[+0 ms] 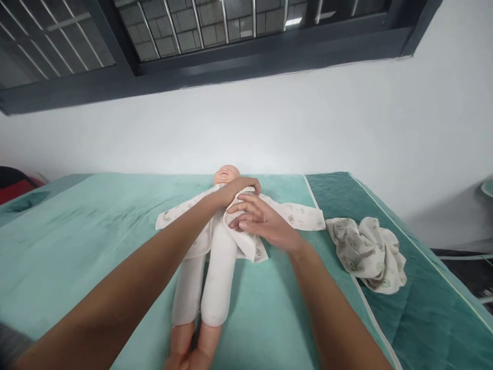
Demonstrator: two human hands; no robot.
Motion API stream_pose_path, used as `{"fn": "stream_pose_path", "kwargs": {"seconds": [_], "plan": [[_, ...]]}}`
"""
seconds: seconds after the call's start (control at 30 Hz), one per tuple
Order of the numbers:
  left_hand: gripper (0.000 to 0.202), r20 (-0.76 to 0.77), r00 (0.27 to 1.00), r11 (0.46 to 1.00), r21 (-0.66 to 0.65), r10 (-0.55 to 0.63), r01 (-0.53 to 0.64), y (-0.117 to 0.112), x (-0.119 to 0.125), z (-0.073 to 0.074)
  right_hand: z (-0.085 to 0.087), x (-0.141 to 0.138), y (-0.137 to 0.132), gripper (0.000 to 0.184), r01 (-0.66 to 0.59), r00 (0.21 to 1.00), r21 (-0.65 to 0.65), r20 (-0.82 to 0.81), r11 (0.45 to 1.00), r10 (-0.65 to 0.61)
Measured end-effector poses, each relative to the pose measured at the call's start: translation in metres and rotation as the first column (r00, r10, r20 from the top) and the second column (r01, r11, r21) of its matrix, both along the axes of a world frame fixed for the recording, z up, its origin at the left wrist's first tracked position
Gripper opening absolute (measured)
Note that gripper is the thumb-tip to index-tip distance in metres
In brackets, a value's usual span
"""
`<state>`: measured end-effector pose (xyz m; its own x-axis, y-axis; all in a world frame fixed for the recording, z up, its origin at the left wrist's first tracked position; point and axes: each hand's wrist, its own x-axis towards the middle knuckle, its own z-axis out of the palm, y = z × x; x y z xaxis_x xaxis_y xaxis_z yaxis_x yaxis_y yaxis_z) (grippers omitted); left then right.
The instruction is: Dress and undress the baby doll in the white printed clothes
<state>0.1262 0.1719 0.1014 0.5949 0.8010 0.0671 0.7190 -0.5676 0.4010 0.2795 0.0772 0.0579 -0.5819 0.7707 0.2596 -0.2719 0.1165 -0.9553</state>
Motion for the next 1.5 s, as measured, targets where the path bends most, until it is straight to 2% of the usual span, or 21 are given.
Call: {"fn": "stream_pose_path", "kwargs": {"seconds": [0.1, 0.2, 0.3, 0.4, 0.47, 0.57, 0.67, 0.7, 0.73, 0.8, 0.9, 1.03, 1.1, 1.13, 1.2, 1.3, 1.4, 1.5], "plan": [[0.021, 0.154, 0.988, 0.999, 0.034, 0.026, -0.032, -0.001, -0.028, 0.009, 0.001, 0.0, -0.003, 0.065, -0.146, 0.989, 0.041, 0.038, 0.988, 0.145], [0.017, 0.309, 0.938, 0.981, 0.058, 0.16, -0.186, -0.004, -0.053, 0.006, 0.0, -0.003, -0.004, 0.064, -0.148, 0.987, 0.06, 0.068, 0.987, 0.144], [0.014, 0.324, 0.893, 0.934, 0.067, 0.313, -0.352, -0.012, -0.067, -0.004, -0.005, -0.005, -0.002, 0.051, -0.024, 0.995, 0.098, 0.098, 0.995, 0.015], [0.016, 0.361, 0.873, 0.904, 0.148, 0.328, -0.401, -0.027, -0.074, -0.017, -0.009, -0.004, 0.001, 0.036, 0.147, 0.96, 0.207, 0.206, 0.967, -0.19], [0.019, 0.418, 0.85, 0.893, 0.168, 0.32, -0.418, -0.044, -0.08, -0.027, -0.01, -0.002, 0.003, 0.028, 0.207, 0.914, 0.294, 0.282, 0.933, -0.292], [0.022, 0.492, 0.795, 0.867, 0.145, 0.355, -0.477, -0.079, -0.097, -0.049, -0.011, 0.001, 0.001, 0.022, 0.22, 0.847, 0.39, 0.378, 0.894, -0.373], [0.025, 0.53, 0.695, 0.803, 0.043, 0.486, -0.594, -0.124, -0.122, -0.077, -0.023, 0.003, -0.011, 0.018, 0.258, 0.775, 0.47, 0.421, 0.844, -0.471], [0.024, 0.502, 0.692, 0.803, -0.009, 0.519, -0.596, -0.139, -0.129, -0.085, -0.031, 0.005, -0.018, 0.017, 0.277, 0.753, 0.492, 0.422, 0.825, -0.504], [0.025, 0.436, 0.736, 0.83, -0.052, 0.519, -0.555, -0.154, -0.136, -0.093, -0.04, 0.006, -0.025, 0.016, 0.294, 0.737, 0.507, 0.42, 0.81, -0.53], [0.028, 0.343, 0.801, 0.859, -0.042, 0.491, -0.509, -0.181, -0.144, -0.104, -0.059, 0.011, -0.043, 0.023, 0.311, 0.72, 0.519, 0.418, 0.796, -0.554], [0.032, 0.276, 0.831, 0.862, 0.013, 0.484, -0.506, -0.205, -0.146, -0.111, -0.082, 0.015, -0.068, 0.037, 0.348, 0.636, 0.55, 0.457, 0.759, -0.622], [0.028, 0.192, 0.842, 0.85, 0.065, 0.504, -0.524, -0.202, -0.141, -0.111, -0.088, 0.003, -0.082, 0.037, 0.383, 0.402, 0.665, 0.505, 0.641, -0.764], [0.027, 0.161, 0.857, 0.857, 0.096, 0.489, -0.507, -0.194, -0.136, -0.11, -0.084, -0.01, -0.079, 0.028, 0.37, 0.309, 0.697, 0.53, 0.614, -0.789], [0.027, 0.151, 0.866, 0.863, 0.109, 0.477, -0.494, -0.19, -0.134, -0.108, -0.082, -0.016, -0.077, 0.023, 0.373, 0.282, 0.693, 0.55, 0.617, -0.787], [0.029, 0.143, 0.878, 0.871, 0.126, 0.457, -0.474, -0.185, -0.131, -0.107, -0.077, -0.026, -0.075, 0.02, 0.398, 0.282, 0.648, 0.588, 0.65, -0.758], [0.026, 0.193, 0.864, 0.861, 0.129, 0.465, -0.492, -0.186, -0.131, -0.105, -0.074, -0.032, -0.081, 0.017, 0.438, 0.355, 0.575, 0.595, 0.691, -0.721], [0.022, 0.289, 0.812, 0.825, 0.112, 0.507, -0.554, -0.193, -0.136, -0.107, -0.076, -0.029, -0.095, 0.016, 0.467, 0.392, 0.553, 0.57, 0.69, -0.722], [0.017, 0.304, 0.796, 0.806, 0.125, 0.524, -0.578, -0.199, -0.141, -0.111, -0.078, -0.024, -0.105, 0.015, 0.458, 0.418, 0.578, 0.531, 0.676, -0.737]]}}
